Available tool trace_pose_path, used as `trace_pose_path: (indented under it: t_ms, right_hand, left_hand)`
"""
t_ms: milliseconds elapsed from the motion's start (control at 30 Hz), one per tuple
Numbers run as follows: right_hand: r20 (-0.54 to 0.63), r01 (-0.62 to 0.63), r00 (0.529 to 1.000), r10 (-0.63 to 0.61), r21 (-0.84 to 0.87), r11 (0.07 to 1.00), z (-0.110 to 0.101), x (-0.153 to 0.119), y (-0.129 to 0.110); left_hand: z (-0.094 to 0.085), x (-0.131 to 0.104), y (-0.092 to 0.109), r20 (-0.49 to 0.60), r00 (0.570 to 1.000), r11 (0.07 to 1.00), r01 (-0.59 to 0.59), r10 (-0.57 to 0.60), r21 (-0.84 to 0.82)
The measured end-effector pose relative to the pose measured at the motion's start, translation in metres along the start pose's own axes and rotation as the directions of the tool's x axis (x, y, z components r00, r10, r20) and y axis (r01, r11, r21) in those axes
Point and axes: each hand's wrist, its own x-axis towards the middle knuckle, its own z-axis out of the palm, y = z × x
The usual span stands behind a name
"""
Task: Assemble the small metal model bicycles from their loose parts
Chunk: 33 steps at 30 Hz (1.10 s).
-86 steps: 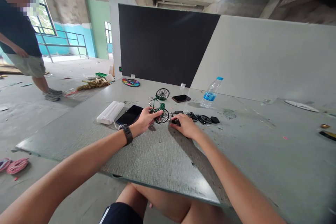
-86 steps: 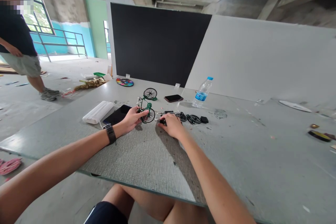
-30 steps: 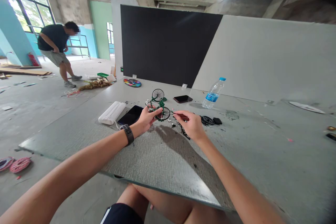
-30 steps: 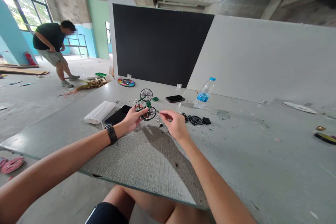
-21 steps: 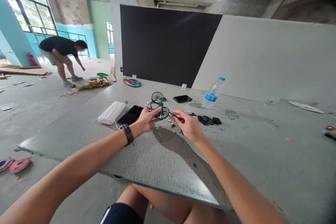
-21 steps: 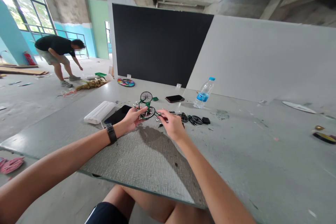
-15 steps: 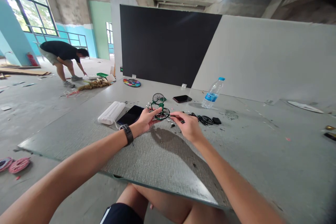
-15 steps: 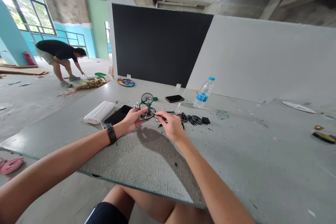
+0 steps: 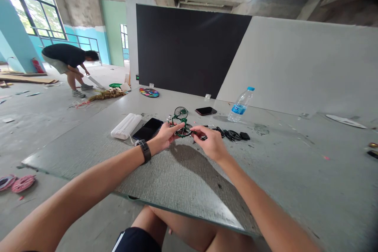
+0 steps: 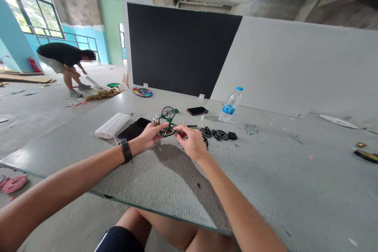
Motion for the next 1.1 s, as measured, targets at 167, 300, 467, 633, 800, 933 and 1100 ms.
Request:
trace_pose_path:
  t_ms: [167, 300, 467, 633, 800, 933, 1100]
  right_hand:
    - [0.053, -0.033, 0.998, 0.032, 0.020, 0.999, -0.0021, 0.0005, 0.0006]
    - [0.068, -0.062, 0.996, 0.058, 0.051, 0.997, -0.0034, 0.0008, 0.0001]
    - [0.071, -0.054, 0.996, 0.050, 0.054, 0.997, -0.0050, 0.0020, -0.0012]
    - [0.089, -0.039, 0.995, 0.034, 0.048, 0.998, -0.0051, 0.0019, 0.0001]
    - [0.079, -0.020, 0.997, 0.019, 0.022, 1.000, -0.0023, 0.0010, 0.0018]
    - [0.066, -0.019, 0.998, 0.019, 0.013, 1.000, -0.0007, 0.0002, 0.0016]
    - [0.050, 0.025, 0.998, -0.023, -0.029, 0.999, -0.0001, -0.0008, 0.0006]
  left_hand:
    - [0.0002, -0.0003, -0.0007, -0.007, 1.000, 1.000, 0.004, -0.004, 0.019]
    - [0.0003, -0.0010, 0.0001, 0.014, 1.000, 1.000, 0.014, -0.014, 0.025]
    - [0.0011, -0.0020, 0.0004, 0.010, 1.000, 0.999, 0.008, -0.009, 0.049]
    - [-0.0006, -0.0013, -0.0006, 0.000, 1.000, 0.999, 0.012, -0.012, 0.047]
    - [-0.0032, 0.0002, -0.0038, 0.014, 1.000, 0.997, 0.004, -0.005, 0.071]
    - [-0.0028, 0.0005, -0.0046, 0.010, 1.000, 0.997, -0.003, 0.002, 0.078]
    - [-0.0034, 0.0009, -0.0048, 0.003, 1.000, 0.995, -0.008, 0.008, 0.101]
